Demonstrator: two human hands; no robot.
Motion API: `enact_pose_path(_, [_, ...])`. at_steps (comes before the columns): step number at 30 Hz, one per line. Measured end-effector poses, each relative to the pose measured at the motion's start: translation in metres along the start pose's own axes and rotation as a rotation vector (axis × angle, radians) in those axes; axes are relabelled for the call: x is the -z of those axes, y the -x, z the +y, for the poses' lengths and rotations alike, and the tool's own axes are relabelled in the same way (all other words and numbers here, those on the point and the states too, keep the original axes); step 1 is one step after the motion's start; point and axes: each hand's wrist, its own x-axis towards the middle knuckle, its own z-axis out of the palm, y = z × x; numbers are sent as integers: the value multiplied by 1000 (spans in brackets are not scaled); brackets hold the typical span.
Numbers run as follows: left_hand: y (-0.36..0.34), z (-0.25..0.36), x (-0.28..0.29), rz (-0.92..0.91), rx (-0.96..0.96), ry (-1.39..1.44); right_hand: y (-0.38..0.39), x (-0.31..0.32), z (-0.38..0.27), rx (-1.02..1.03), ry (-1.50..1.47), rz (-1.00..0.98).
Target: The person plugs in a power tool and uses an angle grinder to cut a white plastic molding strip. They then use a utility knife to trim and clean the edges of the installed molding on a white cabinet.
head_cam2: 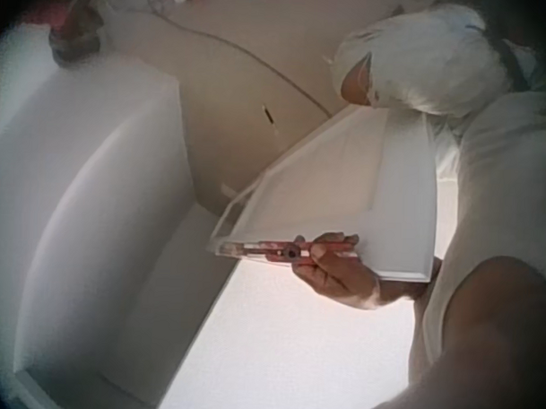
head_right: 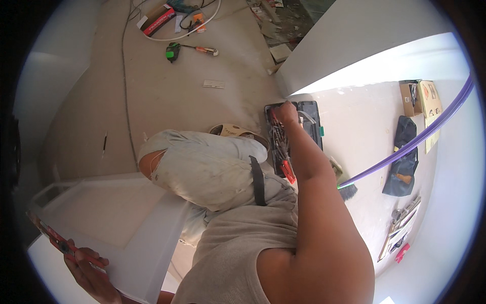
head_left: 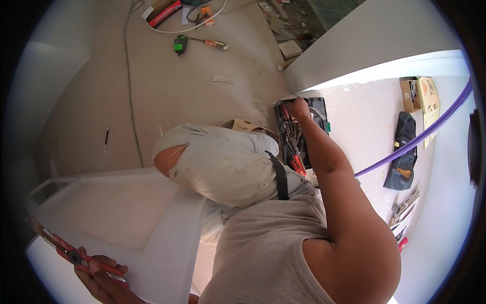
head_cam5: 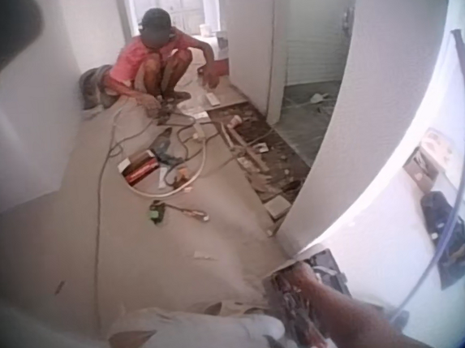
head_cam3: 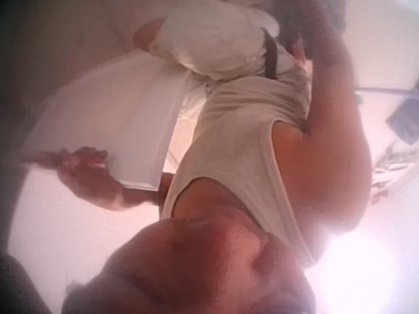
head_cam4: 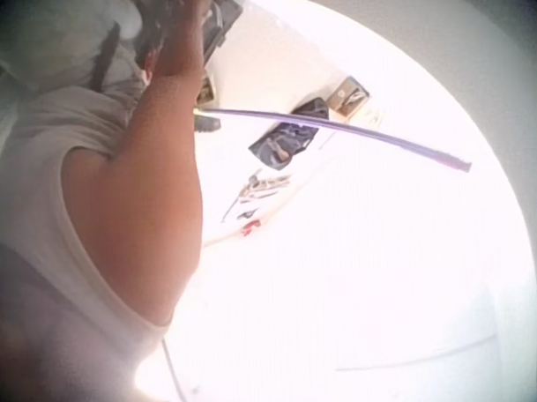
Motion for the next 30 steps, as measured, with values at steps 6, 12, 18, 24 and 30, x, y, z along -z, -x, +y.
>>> enact_pose_path(6, [11,-2,11,33,78,-63,48,21,-51,-296,-141,-268])
enact_pose_path(12, [4,-2,12,-14,76,7,-6,0,5,-338,148,-661])
enact_pose_path(18, [8,-1,11,40,95,-11,23,26,-3,-215,593,-720])
enact_pose_path(24, [9,-3,11,75,115,-7,93,38,4,124,587,-288])
enact_pose_path(30, [8,-4,9,106,153,-5,149,57,-18,236,736,-607])
